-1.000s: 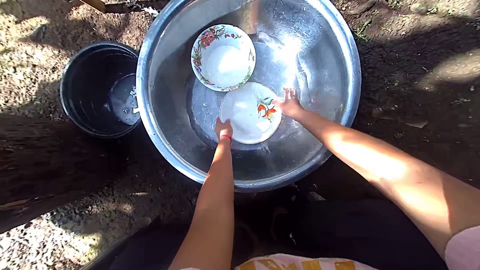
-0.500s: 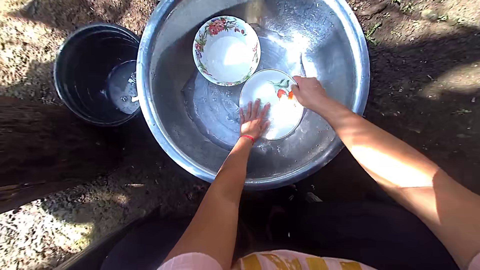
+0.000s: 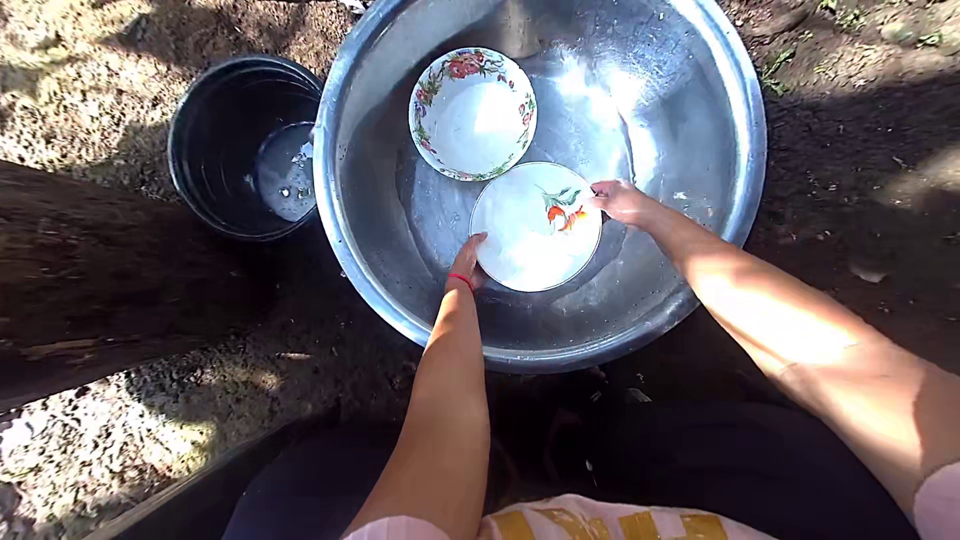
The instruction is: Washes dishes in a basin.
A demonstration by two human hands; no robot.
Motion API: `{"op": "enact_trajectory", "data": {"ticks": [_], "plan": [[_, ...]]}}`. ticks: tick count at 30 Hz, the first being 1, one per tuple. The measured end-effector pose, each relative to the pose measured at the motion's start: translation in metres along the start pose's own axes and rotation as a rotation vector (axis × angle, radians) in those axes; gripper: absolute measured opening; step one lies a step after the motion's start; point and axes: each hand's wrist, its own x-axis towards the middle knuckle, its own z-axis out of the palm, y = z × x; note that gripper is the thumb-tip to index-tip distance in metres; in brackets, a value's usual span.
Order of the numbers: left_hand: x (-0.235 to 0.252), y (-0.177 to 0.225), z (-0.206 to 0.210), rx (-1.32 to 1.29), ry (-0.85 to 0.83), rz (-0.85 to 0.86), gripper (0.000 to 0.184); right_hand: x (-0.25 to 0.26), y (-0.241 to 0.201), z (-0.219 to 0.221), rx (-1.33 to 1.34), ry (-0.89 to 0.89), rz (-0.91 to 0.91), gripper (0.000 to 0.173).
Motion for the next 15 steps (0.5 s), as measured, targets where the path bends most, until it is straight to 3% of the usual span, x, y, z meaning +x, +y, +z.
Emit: {"op": "enact_trajectory", "data": {"ticks": [3, 6, 8, 11, 13, 15], "plan": [[-0.025, 0.022, 0.009, 0.02, -0.059, 0.008, 0.027, 0.004, 0.031, 0.012, 0.233, -0.066, 0.074, 0.03], [-0.048, 0.046, 0.019, 0.155, -0.195, 0.245, 0.078, 0.008, 0.04, 0.029, 0.465, -0.028, 0.14, 0.034], [-0.056, 0.061, 0.028, 0.322, -0.281, 0.519, 0.078, 0.011, 0.031, 0.048, 0.704, 0.064, 0.179, 0.036], [-0.074, 0.067, 0.048, 0.583, -0.137, 0.897, 0.068, 0.013, -0.002, 0.078, 0.935, 0.166, 0.177, 0.034], [-0.097, 0.053, 0.066, 0.733, -0.01, 1.067, 0.068, -0.001, -0.032, 0.078, 0.882, 0.193, 0.188, 0.023], [-0.121, 0.031, 0.077, 0.828, 0.073, 1.195, 0.067, -0.03, -0.049, 0.06, 0.809, 0.159, 0.217, 0.026]]}}
